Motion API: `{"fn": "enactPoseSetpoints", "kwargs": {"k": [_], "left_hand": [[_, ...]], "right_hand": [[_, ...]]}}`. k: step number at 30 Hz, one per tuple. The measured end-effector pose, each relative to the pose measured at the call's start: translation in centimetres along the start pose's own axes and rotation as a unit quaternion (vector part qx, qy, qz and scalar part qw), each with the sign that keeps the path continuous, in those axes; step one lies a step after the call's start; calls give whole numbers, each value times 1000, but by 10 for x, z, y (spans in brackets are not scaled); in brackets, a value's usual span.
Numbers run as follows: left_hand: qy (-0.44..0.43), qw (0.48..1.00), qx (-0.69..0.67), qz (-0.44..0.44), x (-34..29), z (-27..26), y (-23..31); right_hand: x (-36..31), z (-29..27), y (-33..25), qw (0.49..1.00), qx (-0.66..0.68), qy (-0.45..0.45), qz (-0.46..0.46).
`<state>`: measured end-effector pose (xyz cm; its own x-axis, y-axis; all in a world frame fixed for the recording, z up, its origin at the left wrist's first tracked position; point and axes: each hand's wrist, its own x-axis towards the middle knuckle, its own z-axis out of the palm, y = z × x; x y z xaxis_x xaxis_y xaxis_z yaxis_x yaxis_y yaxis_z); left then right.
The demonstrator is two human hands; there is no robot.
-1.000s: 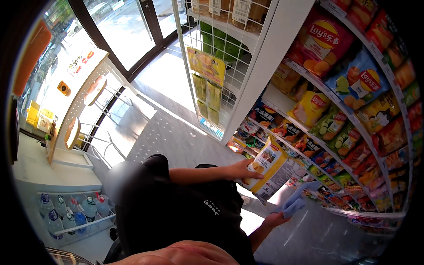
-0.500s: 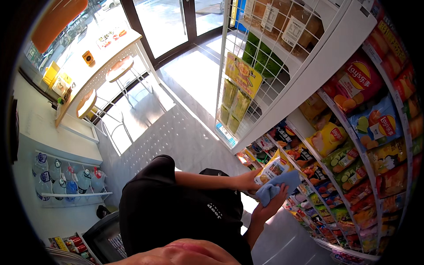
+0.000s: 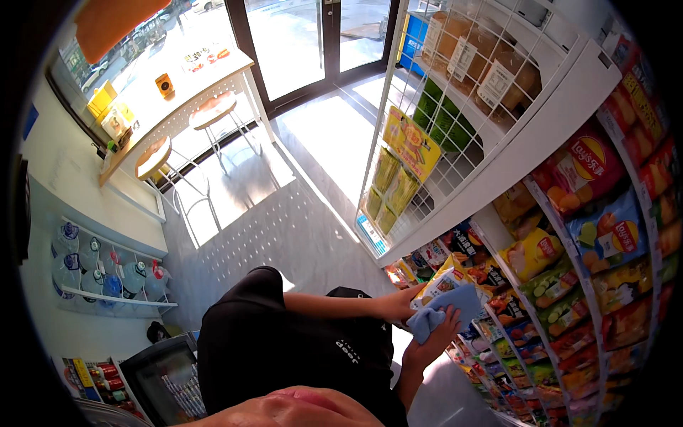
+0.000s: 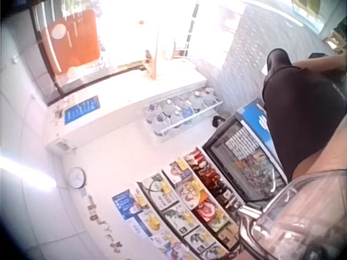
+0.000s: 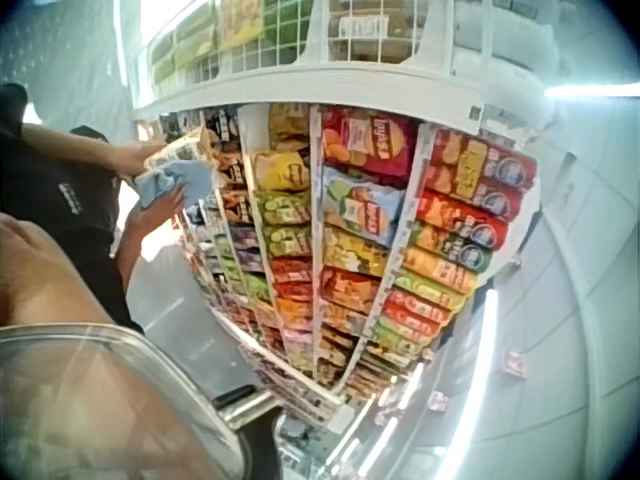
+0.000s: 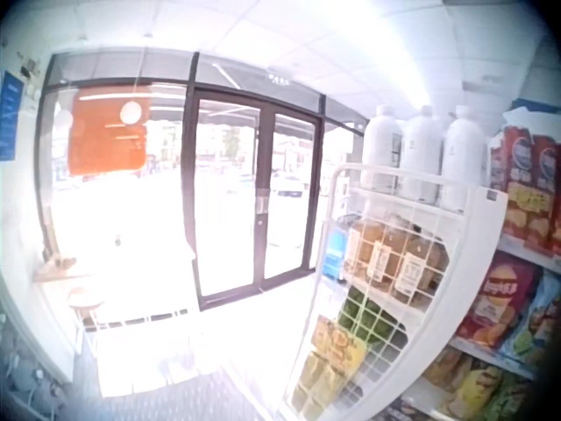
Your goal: The person picks up snack bags from shelves and wipes them with a blue cloth before returning them to the shelf.
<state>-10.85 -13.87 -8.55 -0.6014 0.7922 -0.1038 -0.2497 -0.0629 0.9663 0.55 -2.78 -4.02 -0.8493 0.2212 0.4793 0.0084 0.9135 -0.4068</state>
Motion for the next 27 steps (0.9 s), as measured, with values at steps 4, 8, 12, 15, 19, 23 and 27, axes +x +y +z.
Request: {"fn": "enactPoseSetpoints", "kwargs": {"k": [4, 8, 12, 15, 19, 23, 27], "left_hand": [[-50, 998, 29, -10, -6, 14, 11], [-105, 994, -19, -38, 3, 25, 5], [-124, 988, -11, -91, 7, 29, 14], [-110, 991, 11, -73, 20, 32, -2], [-148, 985, 54, -69, 27, 33, -14], [-176, 981, 72, -44, 20, 33, 11], [-166, 982, 88, -27, 17, 32, 13]], "right_hand": [[10, -9, 10, 994, 19, 95, 53], [-11, -12, 30, 985, 32, 122, 120], [-34, -5, 13, 961, 142, 162, 176], [-55, -3, 4, 976, 60, 121, 174], [-64, -2, 9, 977, 13, 113, 178], [-33, -11, 23, 966, 44, 192, 170], [-9, -26, 28, 989, -71, 94, 88]]}}
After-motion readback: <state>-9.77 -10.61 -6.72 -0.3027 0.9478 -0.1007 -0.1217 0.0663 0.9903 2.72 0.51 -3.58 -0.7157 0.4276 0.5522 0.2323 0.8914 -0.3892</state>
